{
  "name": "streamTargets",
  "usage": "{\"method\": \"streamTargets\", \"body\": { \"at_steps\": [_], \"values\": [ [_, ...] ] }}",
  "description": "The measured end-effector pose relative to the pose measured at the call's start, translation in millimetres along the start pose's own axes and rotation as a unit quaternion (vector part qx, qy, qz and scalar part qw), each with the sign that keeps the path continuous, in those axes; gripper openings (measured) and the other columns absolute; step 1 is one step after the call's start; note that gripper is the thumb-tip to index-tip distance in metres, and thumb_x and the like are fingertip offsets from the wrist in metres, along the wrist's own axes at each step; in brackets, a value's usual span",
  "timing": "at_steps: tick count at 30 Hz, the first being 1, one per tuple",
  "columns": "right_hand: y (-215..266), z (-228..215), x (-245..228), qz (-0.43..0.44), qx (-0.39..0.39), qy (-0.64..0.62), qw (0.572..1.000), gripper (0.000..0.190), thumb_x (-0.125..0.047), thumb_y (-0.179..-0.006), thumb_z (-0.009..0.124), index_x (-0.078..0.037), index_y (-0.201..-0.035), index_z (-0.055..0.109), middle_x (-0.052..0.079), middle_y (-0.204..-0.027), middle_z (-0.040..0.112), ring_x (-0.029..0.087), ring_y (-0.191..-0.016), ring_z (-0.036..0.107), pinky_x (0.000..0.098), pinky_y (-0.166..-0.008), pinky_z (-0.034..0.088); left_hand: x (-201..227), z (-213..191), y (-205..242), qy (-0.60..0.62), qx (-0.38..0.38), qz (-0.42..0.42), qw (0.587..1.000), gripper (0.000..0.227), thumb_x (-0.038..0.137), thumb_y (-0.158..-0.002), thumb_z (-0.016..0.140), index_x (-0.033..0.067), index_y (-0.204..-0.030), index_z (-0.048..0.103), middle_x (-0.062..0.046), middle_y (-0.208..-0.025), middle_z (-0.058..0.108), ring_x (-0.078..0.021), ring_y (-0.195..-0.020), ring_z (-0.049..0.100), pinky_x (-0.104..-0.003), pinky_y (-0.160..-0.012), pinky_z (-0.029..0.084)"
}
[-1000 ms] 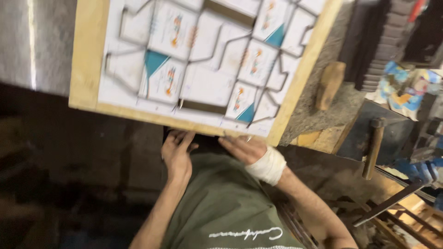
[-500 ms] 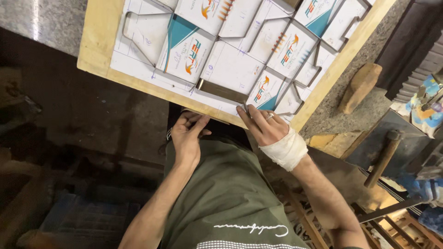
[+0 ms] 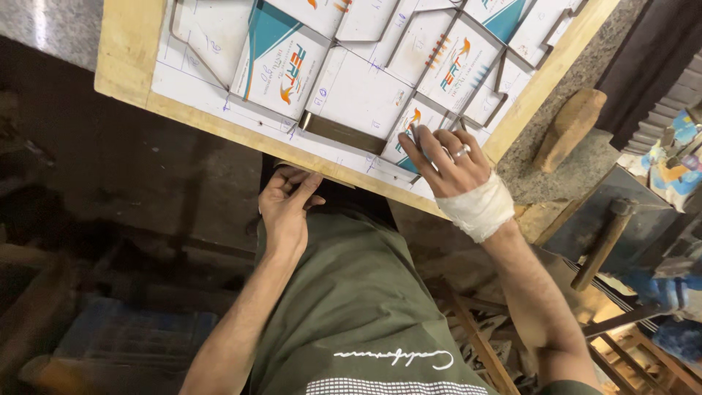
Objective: The person places a white plastic bag on a wooden board with metal frames, then removes it. They proceed to pick up small metal strips and fit them into the slots of the metal frames, adjusting them to ensure a proper fit.
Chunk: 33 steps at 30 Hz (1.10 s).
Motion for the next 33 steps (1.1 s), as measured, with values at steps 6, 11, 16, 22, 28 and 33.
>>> {"method": "streamTargets", "body": {
  "at_steps": [6, 11, 16, 22, 28, 33],
  "values": [
    [10.5, -1.0, 10.1, 0.087, 0.032, -0.042, 0.995, 0.043, 0.000, -0.098, 0.070, -0.006, -0.140, 0.065, 0.012, -0.120, 0.068, 0.022, -0.101, 0.070, 0.0431, -0.100, 0.053, 1.2, 0.0, 0.5, -0.004, 0.005, 0.000, 1.000, 0.020, 0.005, -0.088, 0.080, 0.0064, -0.101, 0.065, -0.002, -0.095, 0.070, -0.0091, -0.081, 0.067, -0.025, -0.060, 0.057],
    [34.5, 18.8, 20.7, 0.197, 0.100, -0.069, 0.973, 0.027, -0.002, -0.103, 0.079, -0.001, -0.129, 0.070, 0.010, -0.103, 0.072, 0.020, -0.088, 0.069, 0.0407, -0.090, 0.051, 0.2, -0.4, 2.6, -0.006, 0.001, 0.003, 1.000, 0.020, 0.003, -0.089, 0.080, 0.0047, -0.102, 0.065, -0.004, -0.096, 0.070, -0.0097, -0.082, 0.067, -0.026, -0.061, 0.057],
    [48.2, -2.3, 29.1, 0.253, 0.151, -0.028, 0.955, 0.024, -0.001, -0.105, 0.079, 0.000, -0.128, 0.070, 0.013, -0.106, 0.072, 0.025, -0.095, 0.070, 0.0419, -0.096, 0.050, 1.7, -0.9, 5.0, -0.011, 0.018, -0.004, 1.000, 0.019, 0.004, -0.090, 0.079, 0.0052, -0.102, 0.064, -0.003, -0.095, 0.070, -0.0089, -0.079, 0.066, -0.025, -0.060, 0.056],
    [59.9, -9.1, 36.3, 0.373, 0.127, -0.222, 0.892, 0.024, 0.004, -0.100, 0.078, 0.002, -0.123, 0.071, 0.014, -0.102, 0.071, 0.022, -0.088, 0.070, 0.0351, -0.079, 0.055, -0.4, -3.0, 2.5, -0.007, 0.010, 0.009, 1.000, 0.019, 0.003, -0.091, 0.079, 0.0048, -0.103, 0.065, -0.003, -0.097, 0.070, -0.0091, -0.079, 0.065, -0.025, -0.060, 0.055],
    [102.6, 8.9, 46.9, 0.491, 0.077, -0.622, 0.604, 0.036, 0.001, -0.096, 0.067, -0.002, -0.132, 0.062, 0.007, -0.109, 0.073, 0.010, -0.087, 0.071, 0.0270, -0.075, 0.061, -2.6, -7.9, 2.5, -0.009, 0.019, 0.007, 1.000, 0.021, 0.003, -0.091, 0.079, 0.0067, -0.105, 0.064, -0.002, -0.098, 0.071, -0.0091, -0.083, 0.068, -0.025, -0.061, 0.055],
    [98.6, 2.8, 42.5, 0.490, 0.057, -0.503, 0.710, 0.039, -0.001, -0.098, 0.070, -0.003, -0.136, 0.061, 0.009, -0.122, 0.070, 0.015, -0.101, 0.071, 0.0299, -0.088, 0.058, -4.5, -8.3, -0.5, 0.000, 0.013, 0.016, 1.000, 0.022, 0.002, -0.091, 0.078, 0.0069, -0.106, 0.064, -0.003, -0.098, 0.071, -0.0090, -0.082, 0.067, -0.025, -0.061, 0.056]
  ]
}}
Point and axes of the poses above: each hand's wrist, its own y-axis away from the middle knuckle, its own z-axis out of the palm, x = y × z, the point moved 7 cm from there along -y, towards the middle knuckle
